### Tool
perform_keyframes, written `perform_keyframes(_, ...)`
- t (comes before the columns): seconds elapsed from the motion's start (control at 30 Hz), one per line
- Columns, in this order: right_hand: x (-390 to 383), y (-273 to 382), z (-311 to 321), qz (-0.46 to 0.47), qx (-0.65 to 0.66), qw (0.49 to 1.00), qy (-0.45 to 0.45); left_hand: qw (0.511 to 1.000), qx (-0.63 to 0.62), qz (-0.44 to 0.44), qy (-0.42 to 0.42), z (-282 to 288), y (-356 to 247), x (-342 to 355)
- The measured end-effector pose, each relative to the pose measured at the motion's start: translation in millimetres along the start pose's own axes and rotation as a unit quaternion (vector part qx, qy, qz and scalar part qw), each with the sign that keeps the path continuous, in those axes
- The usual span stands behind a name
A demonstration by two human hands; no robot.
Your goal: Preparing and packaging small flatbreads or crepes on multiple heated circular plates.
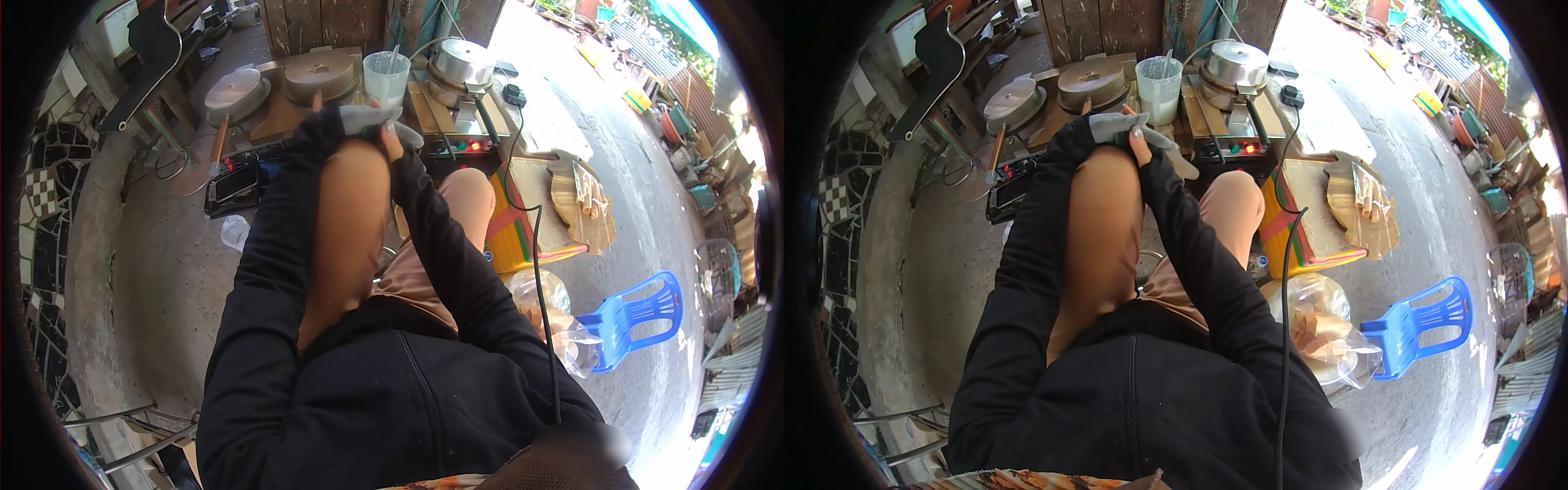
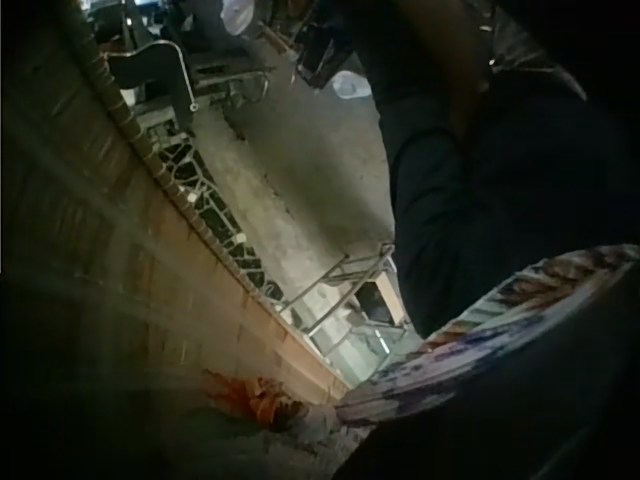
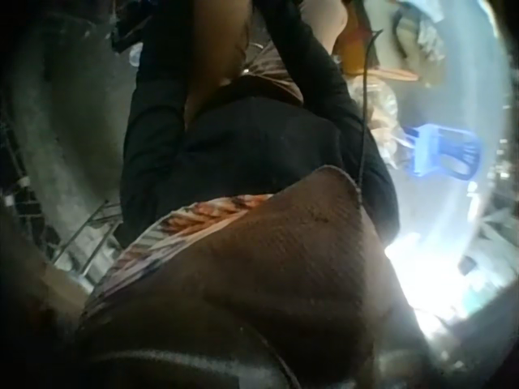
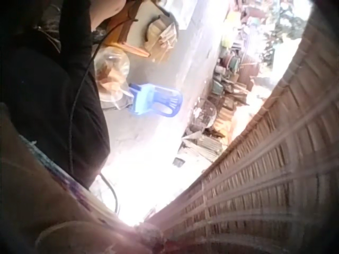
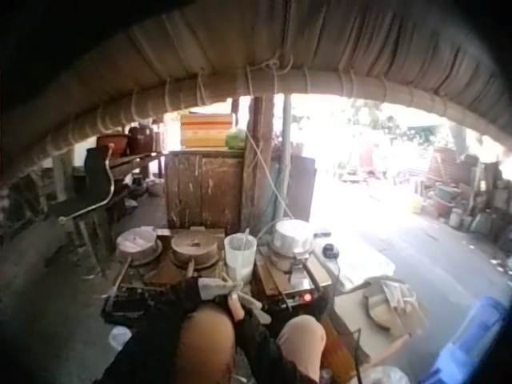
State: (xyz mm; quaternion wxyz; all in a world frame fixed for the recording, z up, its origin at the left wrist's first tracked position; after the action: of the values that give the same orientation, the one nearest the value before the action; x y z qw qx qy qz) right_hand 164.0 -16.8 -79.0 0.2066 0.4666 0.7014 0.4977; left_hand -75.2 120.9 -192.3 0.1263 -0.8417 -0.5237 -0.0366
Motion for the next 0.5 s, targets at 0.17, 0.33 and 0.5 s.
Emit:
perform_keyframes(0.17, 16.0, -19.4, 13.1, 0.055, 0.054, 0.996, 0.041, 0.997, -0.059, 0.022, 0.036, -13.1, 26.2, 0.6)
perform_keyframes(0.33, 16.1, -21.2, 17.2, 0.054, 0.055, 0.997, 0.031, 0.988, -0.062, 0.064, 0.123, -22.3, 41.0, 3.0)
perform_keyframes(0.5, 13.6, -17.1, 8.9, 0.053, 0.040, 0.997, 0.035, 0.993, 0.111, 0.015, -0.031, 6.4, -2.2, -3.1)
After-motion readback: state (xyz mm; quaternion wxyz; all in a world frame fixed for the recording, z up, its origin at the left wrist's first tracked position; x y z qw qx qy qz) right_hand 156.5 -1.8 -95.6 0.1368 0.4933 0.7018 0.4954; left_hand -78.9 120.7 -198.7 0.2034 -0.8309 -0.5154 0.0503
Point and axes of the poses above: each hand's wrist, its own x-axis towards the middle knuckle, its own z-axis out of the back of the hand, y = z × x, the point moved 1 cm from there along x, towards the middle knuckle, and after that the axes turned 6 degrees about -y, right-handed, at the moved point
